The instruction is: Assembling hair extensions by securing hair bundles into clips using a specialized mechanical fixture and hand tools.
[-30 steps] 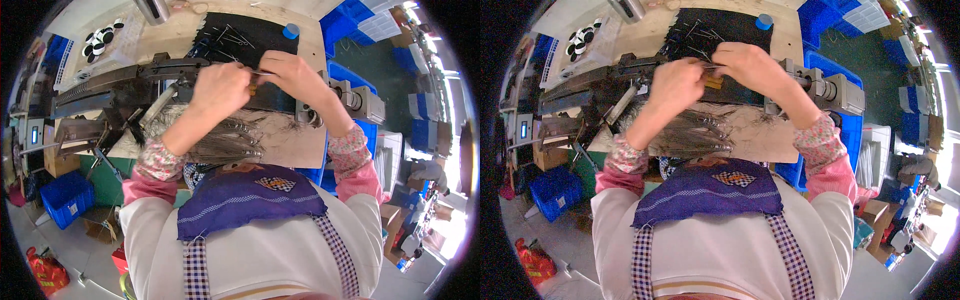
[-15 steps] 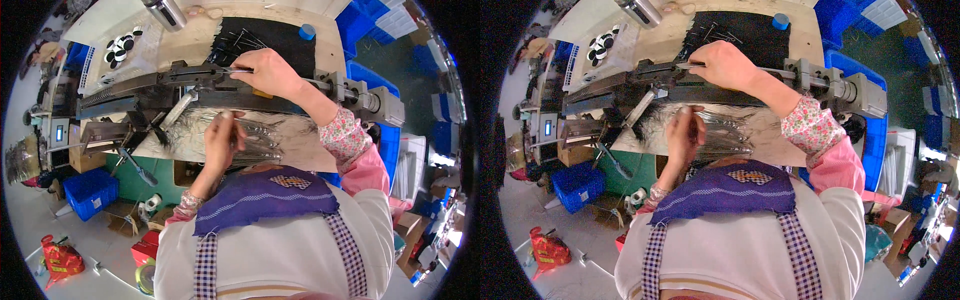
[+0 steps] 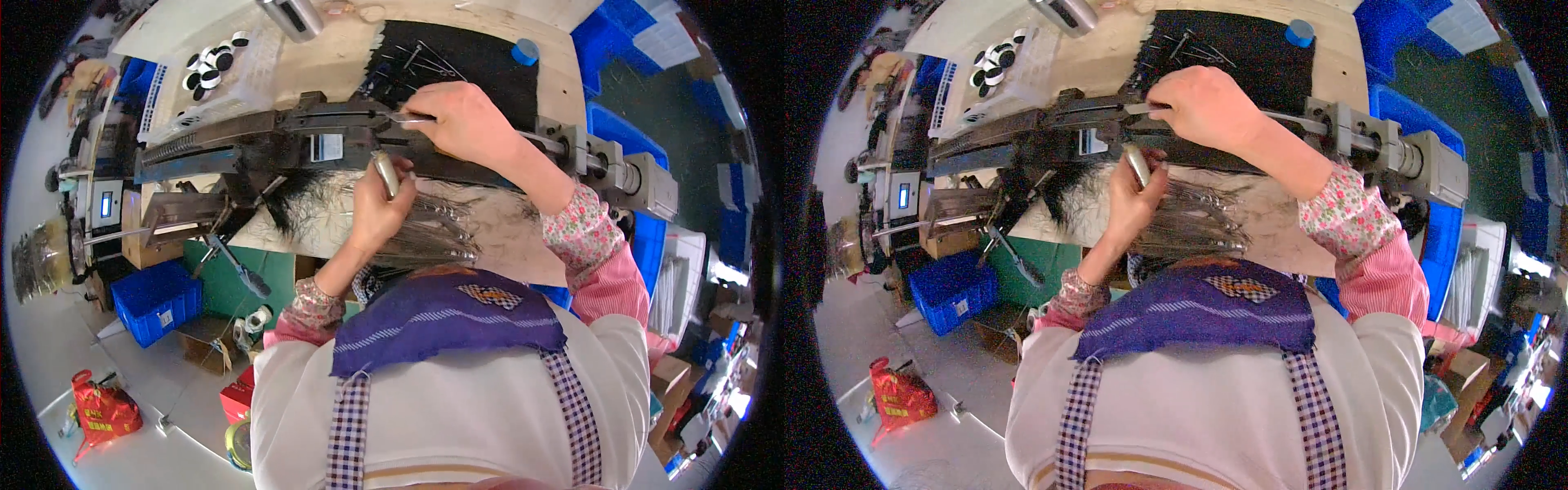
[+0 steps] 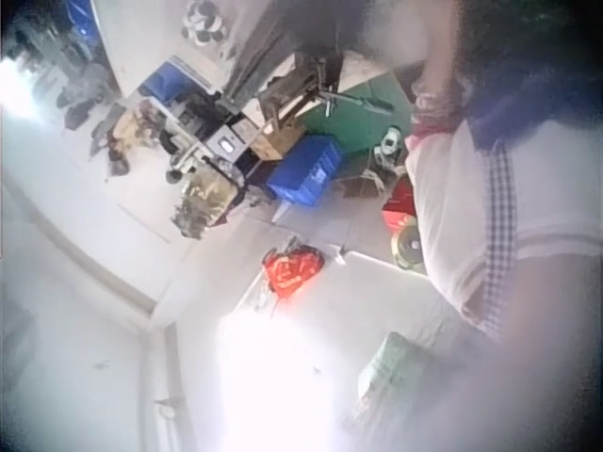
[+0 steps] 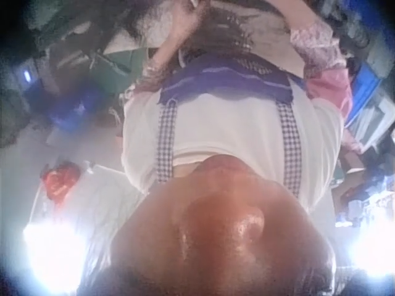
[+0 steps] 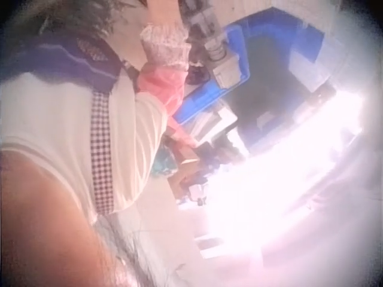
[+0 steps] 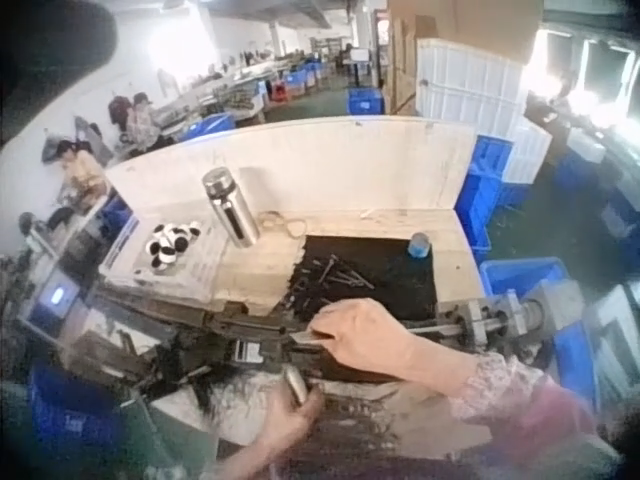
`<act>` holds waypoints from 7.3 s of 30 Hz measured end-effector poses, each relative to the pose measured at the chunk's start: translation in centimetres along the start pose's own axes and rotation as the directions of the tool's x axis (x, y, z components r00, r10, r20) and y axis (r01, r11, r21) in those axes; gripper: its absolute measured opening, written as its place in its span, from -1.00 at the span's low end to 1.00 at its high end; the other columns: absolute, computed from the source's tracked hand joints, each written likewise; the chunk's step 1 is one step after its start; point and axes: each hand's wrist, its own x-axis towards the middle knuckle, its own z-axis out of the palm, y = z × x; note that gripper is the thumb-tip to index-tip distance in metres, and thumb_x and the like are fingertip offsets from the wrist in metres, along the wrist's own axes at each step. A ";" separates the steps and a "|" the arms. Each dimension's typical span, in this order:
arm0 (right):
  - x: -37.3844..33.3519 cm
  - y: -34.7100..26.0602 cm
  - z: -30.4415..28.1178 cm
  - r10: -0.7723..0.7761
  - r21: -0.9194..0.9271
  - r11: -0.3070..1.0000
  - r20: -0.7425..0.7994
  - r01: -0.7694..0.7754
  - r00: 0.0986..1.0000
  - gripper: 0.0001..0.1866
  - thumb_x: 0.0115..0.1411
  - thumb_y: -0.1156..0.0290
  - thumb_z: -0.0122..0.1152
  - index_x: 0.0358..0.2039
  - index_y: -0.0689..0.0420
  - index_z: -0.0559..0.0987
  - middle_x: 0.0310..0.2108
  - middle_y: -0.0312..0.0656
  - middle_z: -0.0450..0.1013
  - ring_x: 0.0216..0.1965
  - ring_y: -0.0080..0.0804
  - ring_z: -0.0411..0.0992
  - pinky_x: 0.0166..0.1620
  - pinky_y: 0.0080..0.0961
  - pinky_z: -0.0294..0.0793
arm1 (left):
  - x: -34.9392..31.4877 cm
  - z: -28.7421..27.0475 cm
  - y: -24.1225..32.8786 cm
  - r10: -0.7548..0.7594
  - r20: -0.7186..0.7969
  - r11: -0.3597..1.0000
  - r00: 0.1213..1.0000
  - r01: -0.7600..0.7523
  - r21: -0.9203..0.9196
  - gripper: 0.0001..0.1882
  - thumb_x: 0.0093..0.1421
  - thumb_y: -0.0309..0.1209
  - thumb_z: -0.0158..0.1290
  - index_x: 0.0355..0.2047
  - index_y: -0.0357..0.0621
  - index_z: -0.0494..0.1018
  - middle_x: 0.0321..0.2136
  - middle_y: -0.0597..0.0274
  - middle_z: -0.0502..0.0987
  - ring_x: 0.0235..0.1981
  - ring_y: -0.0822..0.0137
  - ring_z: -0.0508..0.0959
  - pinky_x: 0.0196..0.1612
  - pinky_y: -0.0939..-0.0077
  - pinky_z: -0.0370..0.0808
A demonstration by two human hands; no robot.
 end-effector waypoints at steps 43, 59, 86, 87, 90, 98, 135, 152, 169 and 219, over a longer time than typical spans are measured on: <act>-5.2 -2.1 -8.8 0.234 -0.147 0.952 -0.215 -0.269 0.948 -0.80 0.12 0.56 0.08 -0.20 0.18 0.49 -0.29 -0.01 0.49 -0.23 -0.01 0.47 -0.22 -0.29 0.46 | 3.2 6.5 4.2 -0.371 0.147 0.748 0.917 0.389 -0.538 -0.74 0.34 -0.23 -0.08 -0.40 -0.13 0.37 -0.71 0.48 0.19 -0.79 0.59 0.14 -0.72 0.61 0.03; -0.6 1.1 -5.5 0.447 0.364 0.725 0.398 -0.585 0.801 -0.69 0.15 0.46 0.17 -0.11 0.35 0.52 -0.55 -0.23 0.49 -0.55 -0.58 0.45 -0.44 -0.58 0.46 | 2.4 6.2 4.9 -0.438 0.104 0.678 0.893 0.404 -0.614 -0.65 0.38 -0.15 -0.18 -0.39 -0.15 0.38 -0.70 0.38 0.29 -0.78 0.52 0.23 -0.71 0.61 0.13; -0.6 -0.9 -4.6 0.224 -0.083 0.973 0.095 -0.217 0.970 -0.85 0.00 0.39 0.25 -0.36 0.02 0.65 -0.50 -0.27 0.44 -0.36 -0.29 0.44 -0.16 -0.37 0.28 | 2.5 3.8 5.7 -0.228 0.304 0.159 0.925 0.343 -0.926 -0.30 0.31 0.15 -0.28 0.10 -0.28 0.20 0.08 0.09 0.32 0.18 0.21 0.26 0.29 0.28 0.12; -0.5 -1.2 -4.4 0.203 -0.129 0.973 0.088 -0.191 0.975 -0.84 0.00 0.39 0.25 -0.35 0.02 0.65 -0.50 -0.26 0.44 -0.36 -0.27 0.44 -0.15 -0.36 0.28 | 2.5 3.6 5.9 -0.215 0.295 0.211 0.931 0.340 -0.916 -0.32 0.31 0.14 -0.28 0.09 -0.28 0.21 0.07 0.09 0.32 0.17 0.20 0.27 0.30 0.28 0.12; -0.7 -1.3 -4.9 0.161 -0.192 0.971 0.076 -0.144 0.984 -0.84 0.01 0.40 0.24 -0.34 0.03 0.64 -0.49 -0.25 0.44 -0.35 -0.25 0.44 -0.14 -0.33 0.28 | 2.7 3.2 6.3 -0.205 0.335 0.188 0.920 0.373 -0.908 -0.34 0.31 0.14 -0.25 0.02 -0.29 0.24 0.03 0.08 0.34 0.14 0.20 0.29 0.30 0.26 0.12; -1.0 -2.4 -5.2 0.014 -0.291 0.957 0.003 -0.012 1.000 -0.85 -0.04 0.41 0.25 -0.39 0.02 0.62 -0.50 -0.30 0.41 -0.35 -0.32 0.44 -0.21 -0.36 0.31 | 3.2 2.8 6.0 -0.190 0.384 0.134 0.903 0.411 -0.902 -0.37 0.30 0.12 -0.23 -0.05 -0.30 0.27 0.00 0.04 0.36 0.12 0.17 0.30 0.29 0.23 0.14; -14.5 -2.3 3.1 0.360 -0.310 0.921 0.451 -0.235 0.816 -0.81 0.08 0.49 -0.02 -0.27 0.14 0.48 -0.37 -0.05 0.50 -0.34 -0.04 0.53 -0.31 -0.15 0.55 | -1.9 2.7 6.5 -0.327 0.459 0.378 0.826 0.560 -0.738 -0.57 0.22 -0.32 0.06 0.07 -0.15 0.32 0.06 0.13 0.39 0.13 0.16 0.33 0.22 0.30 0.20; -14.5 -3.4 -4.6 0.390 0.105 0.917 -0.038 -0.385 0.920 -0.79 0.10 0.54 0.17 -0.21 0.18 0.45 -0.34 -0.15 0.47 -0.30 -0.35 0.51 -0.25 -0.46 0.49 | -12.4 -26.0 -2.7 0.009 -0.793 0.372 0.609 0.734 0.568 -0.14 0.13 -0.22 0.15 0.29 -0.32 -0.02 0.13 -0.25 0.30 0.15 -0.11 0.33 0.08 0.19 0.36; -6.8 -4.2 -8.3 0.223 -0.056 0.971 -0.155 -0.234 0.962 -0.79 0.09 0.48 0.17 -0.23 0.21 0.57 -0.31 -0.19 0.50 -0.28 -0.28 0.51 -0.23 -0.45 0.50 | -3.7 -5.6 5.2 -0.086 0.165 0.994 0.982 0.072 0.088 -0.74 0.40 -0.30 -0.23 -0.20 -0.22 0.36 -0.46 0.34 0.38 -0.50 0.52 0.31 -0.38 0.59 0.39; 0.1 1.2 -0.7 -0.062 0.003 0.998 -0.012 0.062 0.998 -0.81 0.05 0.40 0.26 -0.36 0.25 0.58 -0.43 -0.08 0.51 -0.38 -0.10 0.49 -0.27 -0.35 0.49 | 1.2 -4.6 3.4 -0.265 0.519 0.074 0.813 0.553 -0.830 -0.46 0.37 -0.02 -0.28 -0.30 -0.29 0.46 -0.71 0.27 0.37 -0.84 0.53 0.21 -0.78 0.69 0.08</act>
